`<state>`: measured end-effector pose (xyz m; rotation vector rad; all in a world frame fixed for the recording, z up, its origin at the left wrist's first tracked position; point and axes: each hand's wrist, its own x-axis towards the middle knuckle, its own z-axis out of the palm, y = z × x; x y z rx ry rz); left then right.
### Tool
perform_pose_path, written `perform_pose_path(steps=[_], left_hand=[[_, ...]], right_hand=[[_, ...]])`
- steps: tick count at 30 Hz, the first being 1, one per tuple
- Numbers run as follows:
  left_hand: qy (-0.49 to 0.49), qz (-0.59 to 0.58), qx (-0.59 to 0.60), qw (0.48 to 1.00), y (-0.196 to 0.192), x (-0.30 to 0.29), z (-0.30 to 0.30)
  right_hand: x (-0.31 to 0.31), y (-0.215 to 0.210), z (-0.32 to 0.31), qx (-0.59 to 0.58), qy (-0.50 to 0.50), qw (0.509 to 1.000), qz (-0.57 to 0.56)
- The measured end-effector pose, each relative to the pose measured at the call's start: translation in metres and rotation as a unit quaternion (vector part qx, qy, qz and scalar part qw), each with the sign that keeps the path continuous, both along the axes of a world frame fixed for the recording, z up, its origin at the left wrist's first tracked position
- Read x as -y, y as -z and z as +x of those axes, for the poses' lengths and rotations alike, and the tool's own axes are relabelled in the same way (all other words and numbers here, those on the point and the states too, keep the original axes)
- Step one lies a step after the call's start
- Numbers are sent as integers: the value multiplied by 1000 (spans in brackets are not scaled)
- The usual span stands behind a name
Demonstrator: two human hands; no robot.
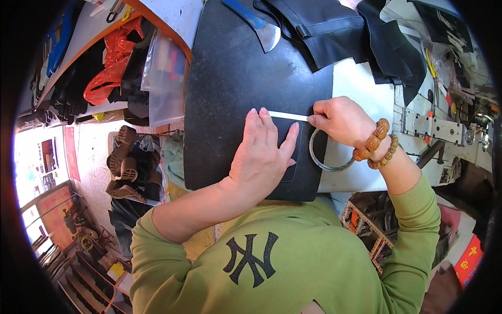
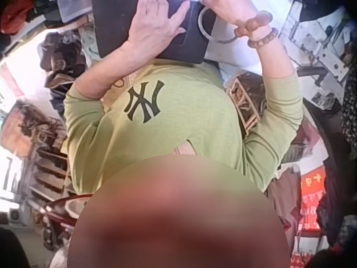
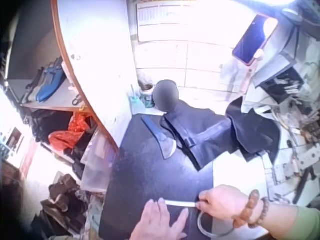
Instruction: The person handles black leather pieces on a worktable, applies double-sided tape to edges, and uses scissors to trim the leather. They repeatedly align and adjust the pieces, then cut along marked lines.
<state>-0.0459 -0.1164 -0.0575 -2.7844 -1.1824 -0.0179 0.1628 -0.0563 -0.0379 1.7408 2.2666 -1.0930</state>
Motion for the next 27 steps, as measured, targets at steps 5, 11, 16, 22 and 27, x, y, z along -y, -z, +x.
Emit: perform_pose_path(steps=[5, 11, 16, 22, 27], left_hand=[[14, 14, -35, 999, -2, -1, 2], [18, -2, -10, 1000, 4, -8, 4], [-67, -20, 58, 996, -1, -18, -34], [-73, -63, 267, 959, -16, -29, -27], [-5, -205, 281, 938, -16, -47, 7]], right_hand=[[2, 4, -3, 42, -24, 998, 45], [9, 5, -5, 60, -22, 994, 89], [18, 10, -2, 20, -11, 987, 162], [29, 1, -3, -41, -89, 952, 290], [39, -14, 5, -35, -92, 932, 350]])
